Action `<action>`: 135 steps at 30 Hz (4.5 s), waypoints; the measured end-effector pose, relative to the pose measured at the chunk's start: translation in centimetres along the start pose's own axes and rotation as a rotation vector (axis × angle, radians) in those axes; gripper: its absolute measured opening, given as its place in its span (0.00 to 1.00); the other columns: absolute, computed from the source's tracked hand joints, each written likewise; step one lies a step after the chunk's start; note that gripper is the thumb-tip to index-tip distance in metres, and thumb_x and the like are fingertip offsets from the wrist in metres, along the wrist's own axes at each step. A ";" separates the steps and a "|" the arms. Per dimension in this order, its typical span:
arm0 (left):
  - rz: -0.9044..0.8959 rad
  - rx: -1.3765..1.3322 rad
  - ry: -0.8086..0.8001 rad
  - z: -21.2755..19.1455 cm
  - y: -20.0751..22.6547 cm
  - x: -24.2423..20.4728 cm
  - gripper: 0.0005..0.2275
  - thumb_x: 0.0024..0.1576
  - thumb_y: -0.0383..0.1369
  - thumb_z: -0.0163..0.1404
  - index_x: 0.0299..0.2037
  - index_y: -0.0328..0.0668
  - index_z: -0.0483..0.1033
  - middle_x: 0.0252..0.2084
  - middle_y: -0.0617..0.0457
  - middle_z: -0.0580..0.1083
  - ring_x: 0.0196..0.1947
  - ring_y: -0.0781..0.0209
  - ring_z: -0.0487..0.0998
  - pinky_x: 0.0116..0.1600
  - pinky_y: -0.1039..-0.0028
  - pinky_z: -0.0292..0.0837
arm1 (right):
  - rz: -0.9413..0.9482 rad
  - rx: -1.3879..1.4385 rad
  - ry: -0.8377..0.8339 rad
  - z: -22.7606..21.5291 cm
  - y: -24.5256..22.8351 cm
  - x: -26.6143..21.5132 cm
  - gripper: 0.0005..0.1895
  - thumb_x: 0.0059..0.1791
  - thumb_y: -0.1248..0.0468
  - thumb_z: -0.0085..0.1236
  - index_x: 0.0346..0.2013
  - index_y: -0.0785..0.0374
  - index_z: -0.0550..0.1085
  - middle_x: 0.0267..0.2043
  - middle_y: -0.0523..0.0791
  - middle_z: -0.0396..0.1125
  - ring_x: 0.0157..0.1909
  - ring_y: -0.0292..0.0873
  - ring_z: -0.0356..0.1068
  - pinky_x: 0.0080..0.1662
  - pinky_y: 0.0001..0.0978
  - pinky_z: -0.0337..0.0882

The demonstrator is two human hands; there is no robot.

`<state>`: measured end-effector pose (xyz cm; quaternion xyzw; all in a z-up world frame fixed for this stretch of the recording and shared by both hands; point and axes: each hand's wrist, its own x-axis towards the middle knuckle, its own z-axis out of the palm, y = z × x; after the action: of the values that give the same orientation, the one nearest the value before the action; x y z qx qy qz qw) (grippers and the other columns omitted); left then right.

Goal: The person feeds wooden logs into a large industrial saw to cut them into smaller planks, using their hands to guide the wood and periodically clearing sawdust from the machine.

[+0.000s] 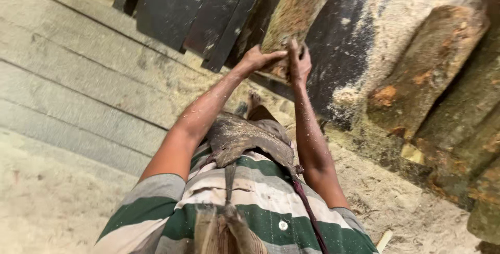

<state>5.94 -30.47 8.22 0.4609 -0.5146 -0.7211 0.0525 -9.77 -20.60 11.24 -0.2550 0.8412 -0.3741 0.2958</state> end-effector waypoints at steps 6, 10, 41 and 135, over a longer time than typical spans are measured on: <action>0.350 0.404 0.042 0.4 -3.6 -4.3 0.60 0.49 0.52 0.72 0.72 0.26 0.32 0.72 0.19 0.45 0.71 0.28 0.53 0.65 0.39 0.57 | 0.032 0.008 0.038 1.8 2.9 -2.9 0.60 0.47 0.27 0.48 0.76 0.68 0.44 0.77 0.62 0.44 0.75 0.62 0.51 0.66 0.68 0.54; 0.485 0.609 0.241 2.3 -6.9 -2.7 0.47 0.54 0.27 0.58 0.77 0.29 0.34 0.73 0.17 0.51 0.66 0.27 0.66 0.67 0.46 0.70 | -0.097 -0.040 0.290 4.5 5.3 -1.1 0.55 0.51 0.27 0.42 0.74 0.70 0.55 0.74 0.63 0.57 0.72 0.62 0.61 0.66 0.61 0.65; 0.581 0.208 0.401 3.9 5.1 11.9 0.36 0.63 0.19 0.45 0.80 0.33 0.36 0.71 0.30 0.60 0.60 0.42 0.73 0.62 0.58 0.79 | -0.739 -0.724 0.680 1.8 2.1 23.6 0.14 0.63 0.58 0.45 0.58 0.65 0.68 0.59 0.55 0.71 0.52 0.45 0.77 0.50 0.34 0.83; 0.286 0.476 -0.104 -1.3 -5.8 1.4 0.64 0.45 0.71 0.52 0.75 0.19 0.37 0.57 0.33 0.58 0.57 0.43 0.65 0.61 0.46 0.71 | 0.189 -0.163 -0.129 3.3 -1.5 -3.5 0.59 0.49 0.25 0.18 0.78 0.64 0.26 0.66 0.71 0.52 0.45 0.61 0.73 0.43 0.59 0.78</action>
<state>8.41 -29.49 2.75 0.3453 -0.7314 -0.5879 0.0173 -4.76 -20.81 11.62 -0.2215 0.8684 -0.2578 0.3612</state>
